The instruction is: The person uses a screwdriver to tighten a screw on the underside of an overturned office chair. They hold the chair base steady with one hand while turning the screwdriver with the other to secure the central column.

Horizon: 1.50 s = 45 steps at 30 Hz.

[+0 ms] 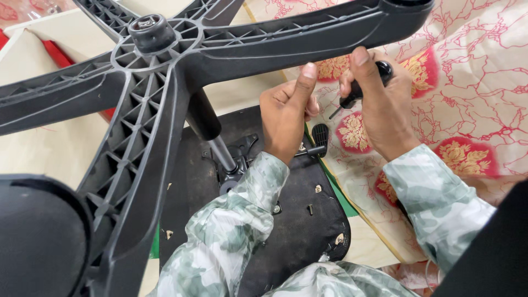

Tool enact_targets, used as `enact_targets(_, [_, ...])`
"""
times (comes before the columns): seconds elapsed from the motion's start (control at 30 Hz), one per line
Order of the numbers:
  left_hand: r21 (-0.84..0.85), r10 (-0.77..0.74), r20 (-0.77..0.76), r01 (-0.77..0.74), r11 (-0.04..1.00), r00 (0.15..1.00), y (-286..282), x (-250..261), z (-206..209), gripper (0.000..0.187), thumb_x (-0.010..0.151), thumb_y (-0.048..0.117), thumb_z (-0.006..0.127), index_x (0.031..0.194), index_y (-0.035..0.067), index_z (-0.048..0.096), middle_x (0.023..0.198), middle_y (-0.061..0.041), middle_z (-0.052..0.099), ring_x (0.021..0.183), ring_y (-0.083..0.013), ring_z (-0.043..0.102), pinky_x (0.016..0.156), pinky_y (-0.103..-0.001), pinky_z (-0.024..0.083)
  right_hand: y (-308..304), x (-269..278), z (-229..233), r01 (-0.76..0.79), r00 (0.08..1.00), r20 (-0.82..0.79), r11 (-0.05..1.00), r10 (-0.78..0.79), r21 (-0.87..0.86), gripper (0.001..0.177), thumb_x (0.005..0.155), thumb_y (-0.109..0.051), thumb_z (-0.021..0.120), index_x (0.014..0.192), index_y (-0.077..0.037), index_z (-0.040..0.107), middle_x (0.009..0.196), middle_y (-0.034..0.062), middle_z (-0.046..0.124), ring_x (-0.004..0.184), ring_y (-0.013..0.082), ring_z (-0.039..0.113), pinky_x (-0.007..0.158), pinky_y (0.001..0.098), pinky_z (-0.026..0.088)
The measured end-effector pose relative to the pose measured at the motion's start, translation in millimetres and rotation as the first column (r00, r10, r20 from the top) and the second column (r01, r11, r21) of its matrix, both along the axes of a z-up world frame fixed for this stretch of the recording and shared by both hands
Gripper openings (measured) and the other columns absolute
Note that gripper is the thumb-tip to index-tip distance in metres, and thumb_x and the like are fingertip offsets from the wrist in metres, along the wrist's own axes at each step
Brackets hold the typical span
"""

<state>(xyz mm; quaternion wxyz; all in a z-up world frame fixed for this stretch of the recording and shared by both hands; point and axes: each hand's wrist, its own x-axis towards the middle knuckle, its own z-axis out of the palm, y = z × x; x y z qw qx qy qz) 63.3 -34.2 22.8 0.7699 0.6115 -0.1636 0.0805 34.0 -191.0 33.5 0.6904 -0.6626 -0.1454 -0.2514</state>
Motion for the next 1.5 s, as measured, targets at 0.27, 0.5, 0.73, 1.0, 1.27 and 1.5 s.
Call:
enact_targets(0.27, [0.343, 0.161, 0.061, -0.172, 0.923, 0.985, -3, 49, -68, 0.056, 0.098, 0.047, 0.063, 0.066, 0.002, 0.073, 0.058, -0.001, 0.063, 0.057, -0.0069, 0.058, 0.057, -0.024, 0.047, -4, 57, -39, -0.24, 0.934, -0.147, 0.876, 0.326, 0.417, 0.014, 0.096, -0.018, 0.059, 0.098, -0.004, 0.057, 0.087, 0.0057, 0.059, 0.083, 0.0156, 0.057, 0.078, 0.0305, 0.048])
enact_targets(0.5, [0.743, 0.321, -0.022, -0.2, 0.639, 0.947, -3, 80, -194, 0.024, 0.081, 0.023, 0.073, 0.099, 0.009, 0.082, 0.097, -0.015, 0.079, 0.095, -0.03, 0.076, 0.091, -0.039, 0.058, -3, 97, -85, -0.304, 0.909, -0.13, 0.843, 0.396, 0.443, 0.015, 0.097, -0.019, 0.059, 0.099, -0.005, 0.055, 0.085, 0.0064, 0.058, 0.08, 0.0164, 0.057, 0.078, 0.031, 0.048])
enact_targets(0.73, [0.897, 0.369, -0.339, 0.178, 0.406, 0.865, -11, 82, -181, 0.028, 0.075, 0.032, 0.084, 0.103, 0.03, 0.082, 0.115, -0.003, 0.077, 0.11, -0.0255, 0.072, 0.099, -0.039, 0.054, -2, 108, -107, -0.277, 0.886, -0.238, 0.867, 0.398, 0.415, 0.029, 0.101, -0.034, 0.051, 0.088, -0.008, 0.056, 0.077, 0.0046, 0.058, 0.072, 0.0161, 0.055, 0.071, 0.0312, 0.045])
enact_targets(1.0, [0.869, 0.344, -0.376, 0.199, 0.453, 0.86, -21, 78, -167, 0.029, 0.073, 0.039, 0.087, 0.1, 0.028, 0.083, 0.11, -0.002, 0.079, 0.108, -0.023, 0.074, 0.098, -0.037, 0.055, -9, 123, -128, -0.328, 0.873, -0.223, 0.86, 0.434, 0.39, 0.03, 0.101, -0.034, 0.052, 0.087, -0.008, 0.056, 0.079, 0.0056, 0.058, 0.075, 0.0162, 0.053, 0.071, 0.0315, 0.043])
enact_targets(1.27, [0.881, 0.373, -0.378, 0.207, 0.425, 0.847, -28, 77, -166, 0.028, 0.077, 0.037, 0.085, 0.103, 0.031, 0.083, 0.116, -0.002, 0.077, 0.114, -0.0244, 0.071, 0.101, -0.038, 0.052, -14, 132, -132, -0.343, 0.868, -0.221, 0.858, 0.445, 0.382, 0.029, 0.1, -0.033, 0.051, 0.086, -0.007, 0.056, 0.078, 0.006, 0.058, 0.075, 0.0167, 0.054, 0.072, 0.0312, 0.044])
enact_targets(1.5, [0.883, 0.381, -0.389, 0.221, 0.413, 0.839, -31, 76, -160, 0.027, 0.079, 0.034, 0.083, 0.106, 0.033, 0.082, 0.118, 0.001, 0.078, 0.114, -0.0238, 0.071, 0.101, -0.038, 0.053, -11, 131, -128, -0.386, 0.865, -0.2, 0.865, 0.46, 0.321, 0.028, 0.102, -0.03, 0.049, 0.086, -0.007, 0.054, 0.077, 0.0063, 0.056, 0.074, 0.0163, 0.053, 0.072, 0.0315, 0.044])
